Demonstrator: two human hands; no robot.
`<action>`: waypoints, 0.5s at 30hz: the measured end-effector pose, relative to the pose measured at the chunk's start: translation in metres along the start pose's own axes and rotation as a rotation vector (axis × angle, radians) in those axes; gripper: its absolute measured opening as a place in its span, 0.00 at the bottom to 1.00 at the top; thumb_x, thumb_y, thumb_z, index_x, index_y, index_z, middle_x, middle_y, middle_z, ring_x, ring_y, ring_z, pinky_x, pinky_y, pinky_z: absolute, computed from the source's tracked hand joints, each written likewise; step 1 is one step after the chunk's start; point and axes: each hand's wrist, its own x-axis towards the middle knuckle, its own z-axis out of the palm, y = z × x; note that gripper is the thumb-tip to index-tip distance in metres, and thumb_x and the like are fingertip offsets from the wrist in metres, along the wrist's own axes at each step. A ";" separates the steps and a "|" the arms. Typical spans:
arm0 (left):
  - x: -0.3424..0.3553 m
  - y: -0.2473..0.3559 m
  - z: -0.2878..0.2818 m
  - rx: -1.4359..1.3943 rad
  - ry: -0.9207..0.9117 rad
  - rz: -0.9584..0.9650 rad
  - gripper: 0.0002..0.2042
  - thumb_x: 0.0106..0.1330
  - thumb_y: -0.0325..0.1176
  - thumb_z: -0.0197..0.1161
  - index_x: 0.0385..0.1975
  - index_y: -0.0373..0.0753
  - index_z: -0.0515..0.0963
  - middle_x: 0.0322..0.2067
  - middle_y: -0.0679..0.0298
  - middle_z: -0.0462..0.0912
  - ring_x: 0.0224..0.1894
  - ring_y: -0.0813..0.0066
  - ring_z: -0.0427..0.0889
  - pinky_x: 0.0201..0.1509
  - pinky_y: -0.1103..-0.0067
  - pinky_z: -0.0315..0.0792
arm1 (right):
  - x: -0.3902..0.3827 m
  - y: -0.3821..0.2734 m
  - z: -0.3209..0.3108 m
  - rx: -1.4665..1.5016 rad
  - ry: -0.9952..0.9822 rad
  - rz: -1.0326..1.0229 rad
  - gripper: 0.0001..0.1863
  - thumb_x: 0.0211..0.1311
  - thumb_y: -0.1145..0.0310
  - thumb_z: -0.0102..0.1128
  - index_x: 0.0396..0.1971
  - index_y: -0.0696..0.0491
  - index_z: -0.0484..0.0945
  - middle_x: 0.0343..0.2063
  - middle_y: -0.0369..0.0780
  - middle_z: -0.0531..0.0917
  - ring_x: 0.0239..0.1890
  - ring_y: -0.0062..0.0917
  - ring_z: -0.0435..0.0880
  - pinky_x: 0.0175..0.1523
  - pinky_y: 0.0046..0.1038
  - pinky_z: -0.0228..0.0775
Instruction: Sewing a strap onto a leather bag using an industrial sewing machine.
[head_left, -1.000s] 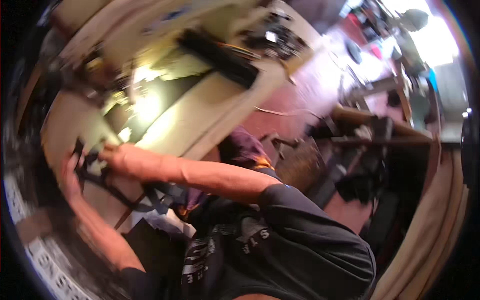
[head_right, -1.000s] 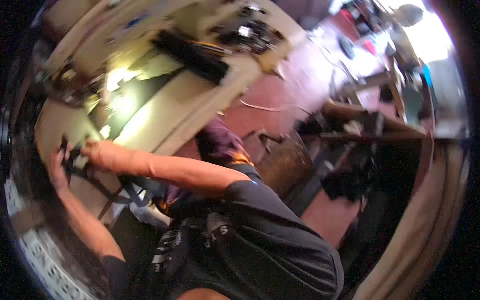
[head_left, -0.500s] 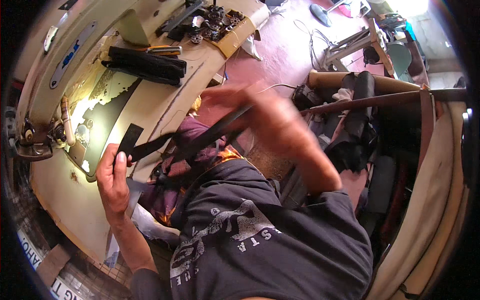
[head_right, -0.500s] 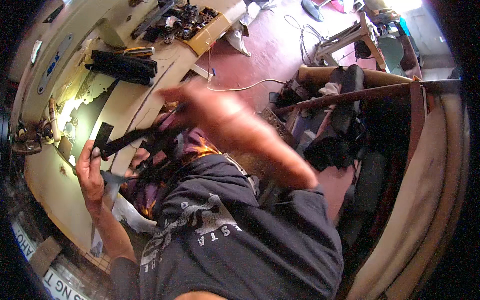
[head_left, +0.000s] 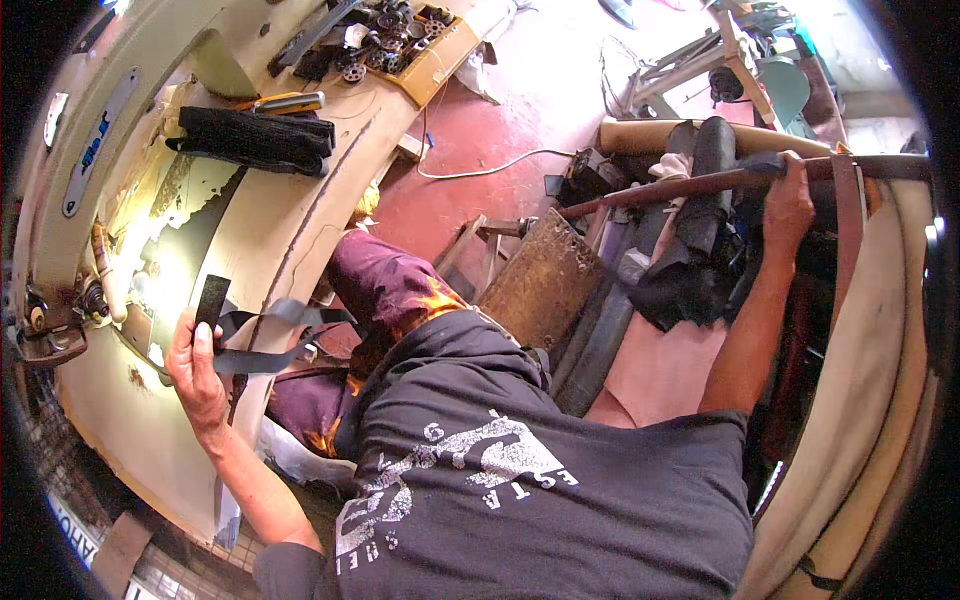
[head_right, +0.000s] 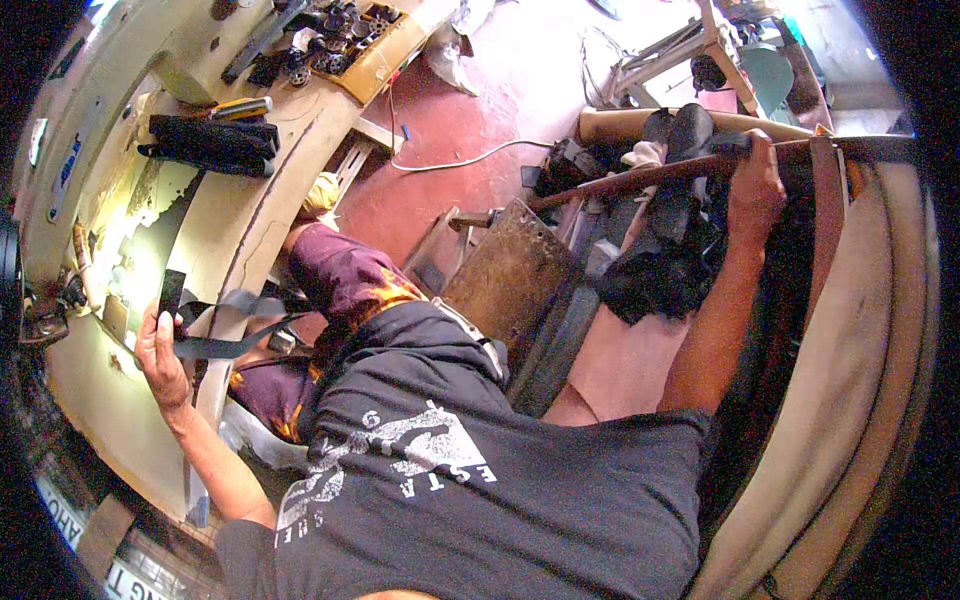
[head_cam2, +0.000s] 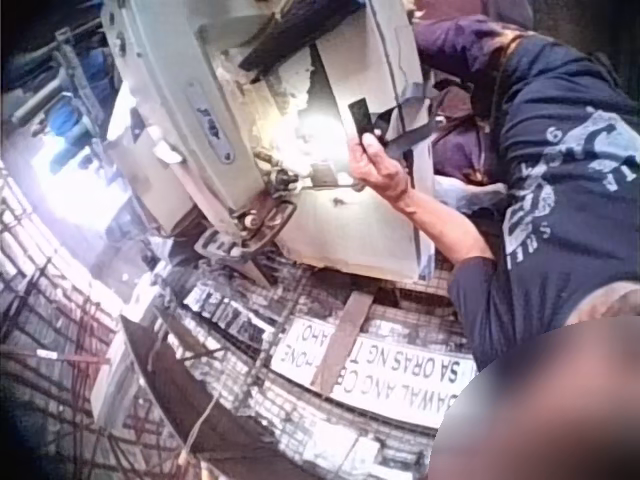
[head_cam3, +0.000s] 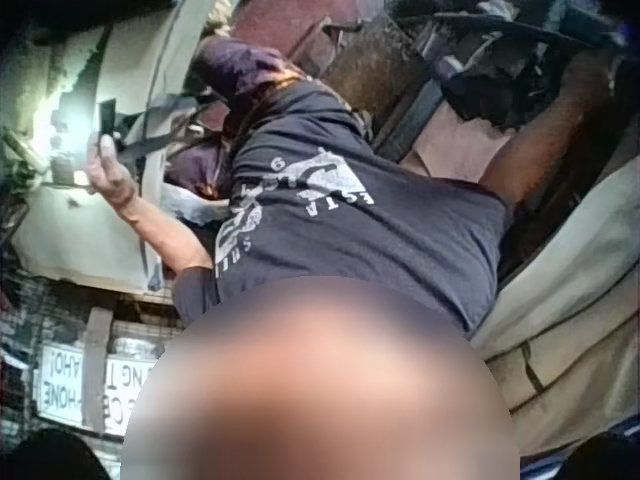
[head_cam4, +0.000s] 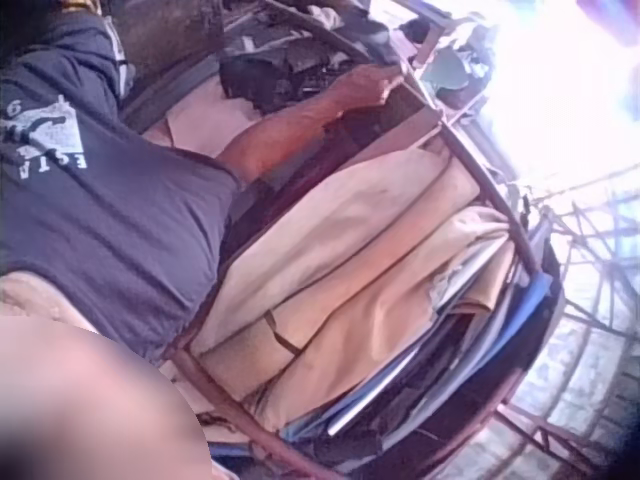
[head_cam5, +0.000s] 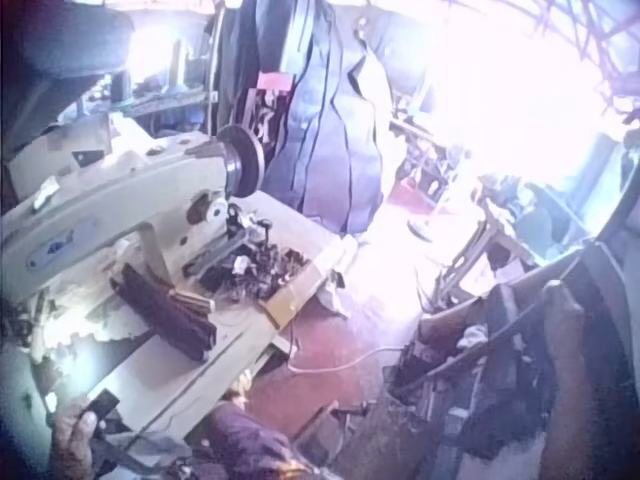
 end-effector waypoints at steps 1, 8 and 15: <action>-0.001 -0.001 -0.001 -0.007 -0.022 0.008 0.13 0.75 0.34 0.51 0.48 0.31 0.78 0.34 0.70 0.76 0.36 0.83 0.72 0.42 0.84 0.68 | -0.009 -0.010 -0.002 0.134 -0.161 0.048 0.13 0.68 0.74 0.53 0.51 0.50 0.74 0.44 0.49 0.83 0.47 0.48 0.83 0.47 0.43 0.75; -0.004 -0.004 0.000 -0.022 0.047 -0.020 0.15 0.75 0.33 0.52 0.52 0.30 0.77 0.35 0.68 0.78 0.35 0.83 0.72 0.41 0.84 0.68 | -0.085 -0.067 0.022 0.455 -0.416 0.342 0.13 0.66 0.76 0.54 0.48 0.49 0.77 0.37 0.52 0.85 0.42 0.50 0.85 0.47 0.43 0.74; -0.004 0.000 -0.001 -0.030 0.011 -0.031 0.12 0.75 0.34 0.52 0.47 0.33 0.78 0.32 0.70 0.76 0.33 0.84 0.70 0.39 0.84 0.67 | -0.076 -0.048 0.110 0.390 -0.136 0.531 0.10 0.71 0.65 0.54 0.45 0.54 0.77 0.35 0.53 0.85 0.42 0.50 0.84 0.45 0.43 0.74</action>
